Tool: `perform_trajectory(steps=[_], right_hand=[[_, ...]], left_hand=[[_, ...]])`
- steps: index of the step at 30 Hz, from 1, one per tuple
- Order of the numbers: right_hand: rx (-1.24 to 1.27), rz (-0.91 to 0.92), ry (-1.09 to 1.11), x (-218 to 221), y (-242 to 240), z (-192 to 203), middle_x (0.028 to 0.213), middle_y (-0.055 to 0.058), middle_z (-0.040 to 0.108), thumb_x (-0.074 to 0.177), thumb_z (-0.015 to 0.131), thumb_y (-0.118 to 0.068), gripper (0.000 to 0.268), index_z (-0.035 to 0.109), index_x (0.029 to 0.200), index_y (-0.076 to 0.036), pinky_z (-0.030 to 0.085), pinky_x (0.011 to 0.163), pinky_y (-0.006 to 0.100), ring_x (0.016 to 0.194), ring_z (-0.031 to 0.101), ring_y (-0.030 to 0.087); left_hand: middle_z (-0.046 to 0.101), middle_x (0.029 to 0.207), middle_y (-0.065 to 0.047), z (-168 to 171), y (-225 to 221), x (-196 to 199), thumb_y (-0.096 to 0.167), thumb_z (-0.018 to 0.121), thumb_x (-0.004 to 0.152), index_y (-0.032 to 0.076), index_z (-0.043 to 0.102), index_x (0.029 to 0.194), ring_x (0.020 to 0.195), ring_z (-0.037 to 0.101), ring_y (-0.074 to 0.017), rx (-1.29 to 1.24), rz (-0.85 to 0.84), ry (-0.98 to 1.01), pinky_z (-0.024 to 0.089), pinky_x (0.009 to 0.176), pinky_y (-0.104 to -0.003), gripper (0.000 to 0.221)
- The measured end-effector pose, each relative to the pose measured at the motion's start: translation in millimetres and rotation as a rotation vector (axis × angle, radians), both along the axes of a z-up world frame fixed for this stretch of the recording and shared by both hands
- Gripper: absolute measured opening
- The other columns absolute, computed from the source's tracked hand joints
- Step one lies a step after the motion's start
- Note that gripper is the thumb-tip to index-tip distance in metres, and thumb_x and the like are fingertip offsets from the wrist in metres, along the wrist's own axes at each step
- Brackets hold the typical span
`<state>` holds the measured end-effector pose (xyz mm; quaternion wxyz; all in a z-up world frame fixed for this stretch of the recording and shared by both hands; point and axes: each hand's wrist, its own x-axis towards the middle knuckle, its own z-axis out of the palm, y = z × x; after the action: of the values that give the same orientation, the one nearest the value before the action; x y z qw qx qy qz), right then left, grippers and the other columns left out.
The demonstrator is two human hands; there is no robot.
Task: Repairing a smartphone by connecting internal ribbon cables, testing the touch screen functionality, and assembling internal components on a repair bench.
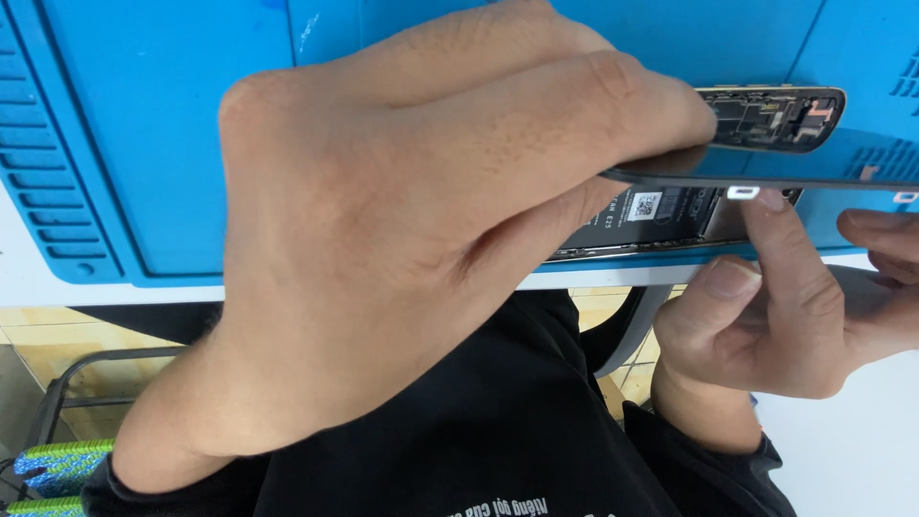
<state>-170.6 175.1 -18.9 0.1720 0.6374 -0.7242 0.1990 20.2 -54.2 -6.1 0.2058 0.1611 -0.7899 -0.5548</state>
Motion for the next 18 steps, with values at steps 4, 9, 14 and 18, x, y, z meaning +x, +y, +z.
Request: perform_trajectory(steps=[4,9,14,18], right_hand=[[-0.04,0.034,-0.019,-4,-1,-4,0.116,0.038,0.049,0.111,0.058,-0.019,0.04,0.079,0.112,0.015,0.047,0.086,0.067,0.1,0.051,0.053],[-0.074,0.052,-0.034,-7,-3,-6,0.116,0.033,0.05,0.111,0.06,-0.02,0.039,0.082,0.11,0.013,0.048,0.088,0.066,0.107,0.05,0.048],[-0.009,0.098,-0.063,-7,-7,-1,0.118,0.035,0.042,0.11,0.059,-0.015,0.035,0.079,0.107,0.013,0.05,0.086,0.07,0.108,0.048,0.049],[-0.028,0.107,-0.042,-4,-16,0,0.121,0.03,0.043,0.114,0.059,-0.017,0.037,0.08,0.107,0.014,0.05,0.086,0.069,0.116,0.048,0.043]], left_hand=[[0.081,0.127,-0.021,2,-4,6,-0.008,0.074,0.116,-0.004,0.074,0.13,0.122,0.084,-0.0375,0.002,-0.019,0.009,0.07,0.103,-0.041,0.015],[0.081,0.127,-0.022,4,-3,12,-0.008,0.074,0.116,-0.005,0.074,0.13,0.122,0.084,-0.0381,-0.013,-0.032,0.017,0.07,0.103,-0.042,0.015],[0.082,0.127,-0.022,3,-5,7,-0.007,0.074,0.116,-0.005,0.074,0.13,0.122,0.084,-0.0386,-0.032,-0.037,0.036,0.071,0.102,-0.042,0.014],[0.082,0.127,-0.022,5,-6,-1,-0.006,0.074,0.116,-0.005,0.074,0.13,0.122,0.084,-0.0391,-0.046,-0.04,0.044,0.071,0.102,-0.042,0.014]])
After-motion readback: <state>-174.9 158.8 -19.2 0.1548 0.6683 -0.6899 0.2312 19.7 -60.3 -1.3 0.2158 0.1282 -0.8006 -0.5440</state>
